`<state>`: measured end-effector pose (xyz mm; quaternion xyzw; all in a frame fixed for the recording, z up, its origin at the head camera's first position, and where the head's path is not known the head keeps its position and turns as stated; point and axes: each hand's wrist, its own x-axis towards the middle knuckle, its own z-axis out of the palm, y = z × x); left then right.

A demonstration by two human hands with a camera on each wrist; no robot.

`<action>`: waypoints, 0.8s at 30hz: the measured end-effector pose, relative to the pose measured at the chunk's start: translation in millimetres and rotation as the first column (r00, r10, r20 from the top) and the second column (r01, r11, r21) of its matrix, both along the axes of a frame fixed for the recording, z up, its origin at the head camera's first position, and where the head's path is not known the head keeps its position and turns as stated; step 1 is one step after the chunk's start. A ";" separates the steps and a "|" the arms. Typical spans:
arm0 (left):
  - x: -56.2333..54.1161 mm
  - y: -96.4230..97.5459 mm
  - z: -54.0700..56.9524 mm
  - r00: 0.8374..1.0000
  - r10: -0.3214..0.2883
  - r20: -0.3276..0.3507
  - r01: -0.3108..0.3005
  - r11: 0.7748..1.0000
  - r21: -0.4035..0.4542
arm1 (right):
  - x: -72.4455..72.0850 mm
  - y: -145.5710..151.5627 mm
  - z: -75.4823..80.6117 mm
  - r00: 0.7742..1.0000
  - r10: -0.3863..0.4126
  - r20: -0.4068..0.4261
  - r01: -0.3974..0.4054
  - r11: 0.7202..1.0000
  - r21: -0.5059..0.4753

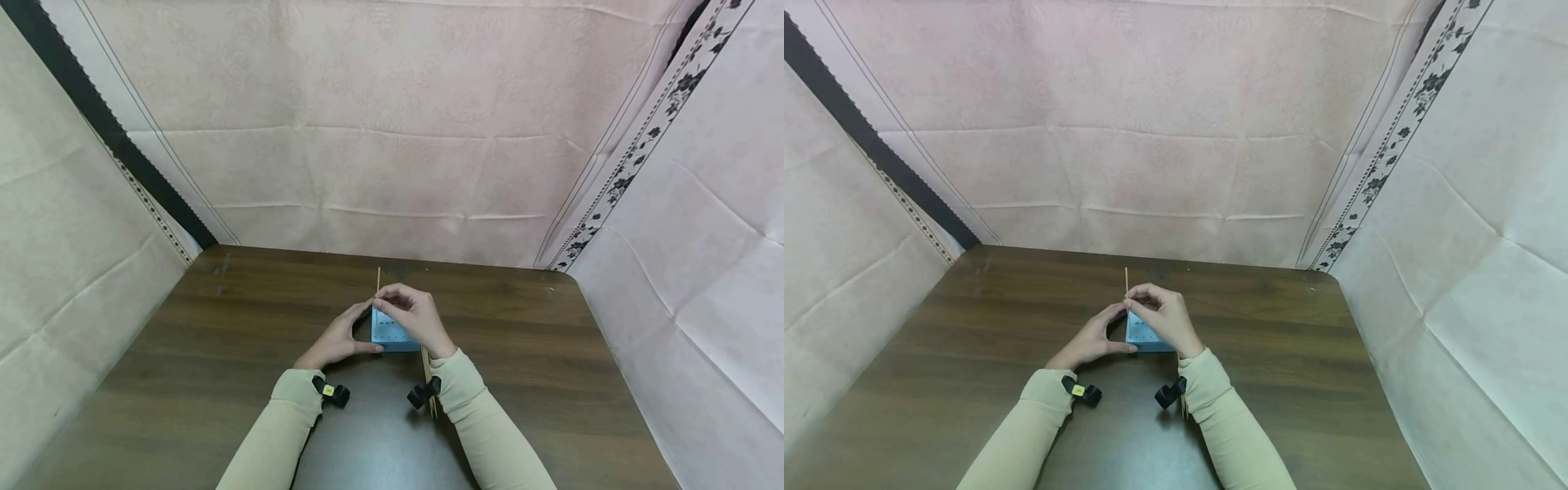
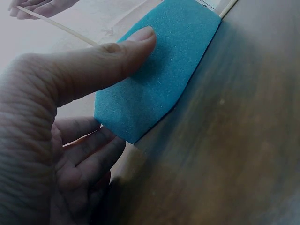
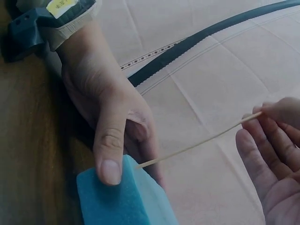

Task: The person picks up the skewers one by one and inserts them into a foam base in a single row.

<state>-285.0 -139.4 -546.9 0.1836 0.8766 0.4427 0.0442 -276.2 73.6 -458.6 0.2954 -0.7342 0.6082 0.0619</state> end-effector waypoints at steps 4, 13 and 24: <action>-0.2 -0.1 -0.7 1.000 -0.012 -0.016 0.013 1.000 0.018 | 0.5 -0.5 -1.7 0.999 0.054 -0.002 -0.054 0.998 0.007; 0.6 0.7 -0.3 1.000 -0.004 -0.020 0.005 1.000 0.019 | 1.4 2.1 -1.5 0.996 0.086 0.003 -0.086 0.996 0.022; 2.2 1.1 0.8 1.000 0.011 0.007 -0.011 1.000 0.008 | 4.6 3.4 -1.1 0.997 0.074 0.023 -0.074 0.997 0.012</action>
